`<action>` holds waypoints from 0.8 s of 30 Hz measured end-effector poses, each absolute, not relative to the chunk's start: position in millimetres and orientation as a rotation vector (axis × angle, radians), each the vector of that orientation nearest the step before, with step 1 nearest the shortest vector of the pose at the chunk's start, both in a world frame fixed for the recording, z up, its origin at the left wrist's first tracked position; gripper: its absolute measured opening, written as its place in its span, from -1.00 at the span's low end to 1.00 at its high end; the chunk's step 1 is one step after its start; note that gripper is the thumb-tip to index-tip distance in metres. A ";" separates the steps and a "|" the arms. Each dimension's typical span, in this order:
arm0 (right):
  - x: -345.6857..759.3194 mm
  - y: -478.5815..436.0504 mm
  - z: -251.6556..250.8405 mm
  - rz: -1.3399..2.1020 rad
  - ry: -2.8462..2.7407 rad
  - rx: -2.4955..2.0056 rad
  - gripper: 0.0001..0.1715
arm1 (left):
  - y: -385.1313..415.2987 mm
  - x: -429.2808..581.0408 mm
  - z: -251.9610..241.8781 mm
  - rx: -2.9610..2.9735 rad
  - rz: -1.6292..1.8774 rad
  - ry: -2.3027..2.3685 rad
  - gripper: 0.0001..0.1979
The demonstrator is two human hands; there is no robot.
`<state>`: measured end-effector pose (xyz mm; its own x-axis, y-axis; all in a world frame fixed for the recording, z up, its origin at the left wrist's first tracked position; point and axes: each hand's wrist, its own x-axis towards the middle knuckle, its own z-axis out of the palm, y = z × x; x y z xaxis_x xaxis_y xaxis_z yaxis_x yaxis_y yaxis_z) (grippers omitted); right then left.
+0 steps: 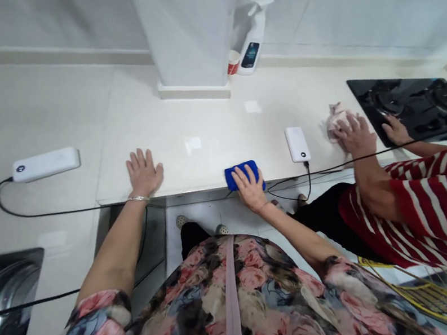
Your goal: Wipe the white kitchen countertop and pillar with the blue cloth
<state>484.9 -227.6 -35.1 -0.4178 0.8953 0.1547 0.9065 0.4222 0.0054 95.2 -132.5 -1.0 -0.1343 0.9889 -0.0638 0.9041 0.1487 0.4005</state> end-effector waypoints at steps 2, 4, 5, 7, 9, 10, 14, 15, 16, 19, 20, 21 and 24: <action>437.4 -229.3 -39.2 -0.131 -2.514 -1.576 -0.25 | -133.4 95.5 -2.5 1.827 0.377 2.115 -0.17; 392.4 -231.2 -41.9 -0.112 -2.497 -1.524 -0.26 | -135.2 95.9 -4.1 1.827 0.376 2.123 -0.17; 372.4 -232.1 -42.7 -0.091 -2.495 -1.496 -0.27 | -136.3 96.2 -5.1 1.829 0.377 2.129 -0.18; 338.6 -233.2 -43.2 -0.028 -2.501 -1.433 -0.27 | -138.2 97.0 -7.4 1.833 0.383 2.137 -0.18; 312.2 -233.0 -43.2 0.040 -2.510 -1.360 -0.27 | -138.8 97.5 -9.8 1.829 0.395 2.133 -0.19; 301.1 -232.5 -43.2 0.066 -2.515 -1.321 -0.27 | -138.5 97.5 -10.8 1.822 0.398 2.129 -0.19; 265.6 -229.5 -44.0 0.092 -2.560 -1.215 -0.31 | -135.2 96.1 -10.4 1.755 0.384 2.099 -0.16; 258.5 -229.0 -44.2 0.090 -2.578 -1.210 -0.32 | -134.7 95.8 -8.9 1.732 0.375 2.091 -0.15; 251.9 -228.6 -44.3 0.088 -2.596 -1.210 -0.34 | -134.5 95.9 -6.8 1.711 0.361 2.084 -0.13; 235.4 -228.1 -44.2 0.092 -2.639 -1.190 -0.37 | -135.3 96.9 2.0 1.689 0.274 2.056 -0.04; 230.6 -228.0 -44.1 0.096 -2.645 -1.181 -0.38 | -135.6 96.9 5.4 1.689 0.239 2.041 0.00; 226.0 -227.7 -43.8 0.101 -2.650 -1.173 -0.38 | -135.5 96.1 9.1 1.689 0.211 2.022 0.04; 212.7 -225.8 -42.3 0.113 -2.667 -1.138 -0.38 | -132.1 84.7 21.0 1.686 0.155 1.922 0.07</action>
<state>212.7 -225.8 -42.3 -0.6683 0.7197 0.1882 0.7012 0.6939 -0.1639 84.7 -132.1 21.0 -0.0408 0.9401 -0.3384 0.8739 0.1978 0.4440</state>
